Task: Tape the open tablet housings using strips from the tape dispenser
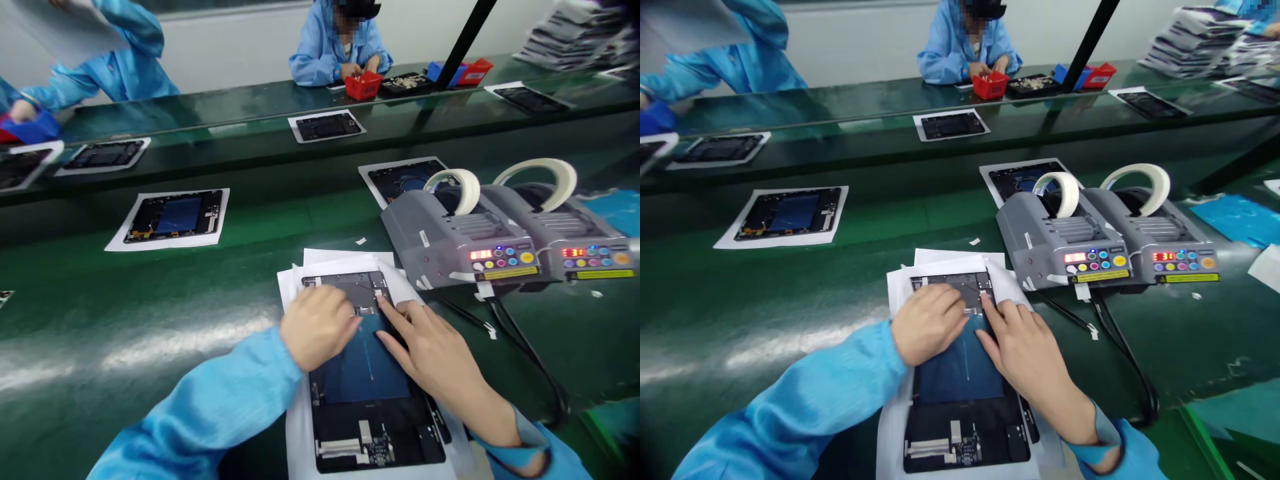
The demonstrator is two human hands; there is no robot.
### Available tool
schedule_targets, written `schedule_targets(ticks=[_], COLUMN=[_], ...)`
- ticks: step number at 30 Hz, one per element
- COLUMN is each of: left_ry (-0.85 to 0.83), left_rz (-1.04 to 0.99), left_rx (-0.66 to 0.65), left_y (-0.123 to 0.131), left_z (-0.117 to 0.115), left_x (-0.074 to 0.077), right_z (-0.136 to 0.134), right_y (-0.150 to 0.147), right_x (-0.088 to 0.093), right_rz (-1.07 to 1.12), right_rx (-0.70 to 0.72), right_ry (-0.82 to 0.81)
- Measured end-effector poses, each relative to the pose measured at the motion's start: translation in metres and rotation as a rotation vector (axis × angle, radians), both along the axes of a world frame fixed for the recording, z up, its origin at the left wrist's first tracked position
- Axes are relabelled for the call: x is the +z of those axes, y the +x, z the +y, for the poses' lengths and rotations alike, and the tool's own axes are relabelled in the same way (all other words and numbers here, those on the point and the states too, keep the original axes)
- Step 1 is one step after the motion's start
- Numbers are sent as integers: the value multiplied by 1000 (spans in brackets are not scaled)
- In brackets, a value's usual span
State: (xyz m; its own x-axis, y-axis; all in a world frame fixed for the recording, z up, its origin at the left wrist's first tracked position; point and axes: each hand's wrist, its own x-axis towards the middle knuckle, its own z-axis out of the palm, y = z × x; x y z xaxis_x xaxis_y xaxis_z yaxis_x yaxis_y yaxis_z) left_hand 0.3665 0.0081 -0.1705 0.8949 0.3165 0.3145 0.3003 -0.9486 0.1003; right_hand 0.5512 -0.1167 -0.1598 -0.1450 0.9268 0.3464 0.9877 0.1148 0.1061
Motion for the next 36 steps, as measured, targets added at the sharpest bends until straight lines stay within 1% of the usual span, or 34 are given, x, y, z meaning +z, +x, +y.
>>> schedule_targets(ticks=[1,3,5,7,8,10,13,15,18,21,24,27,29,33,36], left_ry=[-10,-122,-373,-604,-676,-736,-775,-789,-803,-859,-892,-924,-993,-1116,-1079], left_rz=[-6,-62,-90,-92,-92,-96,-132,-180,-274,-340,-423,-537,-584,-572,-531], left_rx=[87,382,583,661,677,693,698,715,773,792,781,765,724,577,504], left_y=[-18,-51,-70,-72,-68,-58,-49,-50,-55,-59,-58,-55,-52,-42,-42], left_z=[3,8,12,13,12,11,8,9,17,28,29,18,8,-19,-33], left_x=[4,16,29,37,37,34,25,19,12,10,14,21,23,17,12], right_z=[-3,-8,-10,-10,-10,-10,-10,-11,-12,-11,-10,-8,-8,-8,-8], right_y=[1,4,8,11,12,14,14,13,13,12,11,9,8,6,5], right_x=[-4,-11,-17,-21,-23,-25,-29,-31,-34,-34,-30,-25,-24,-21,-15], right_rz=[81,268,437,541,570,607,642,656,687,718,773,853,889,913,882], right_rx=[0,-18,-36,-43,-38,-13,31,28,12,16,29,42,34,46,104], right_ry=[14,15,-6,-36,-47,-44,-6,16,22,21,34,56,61,103,191])
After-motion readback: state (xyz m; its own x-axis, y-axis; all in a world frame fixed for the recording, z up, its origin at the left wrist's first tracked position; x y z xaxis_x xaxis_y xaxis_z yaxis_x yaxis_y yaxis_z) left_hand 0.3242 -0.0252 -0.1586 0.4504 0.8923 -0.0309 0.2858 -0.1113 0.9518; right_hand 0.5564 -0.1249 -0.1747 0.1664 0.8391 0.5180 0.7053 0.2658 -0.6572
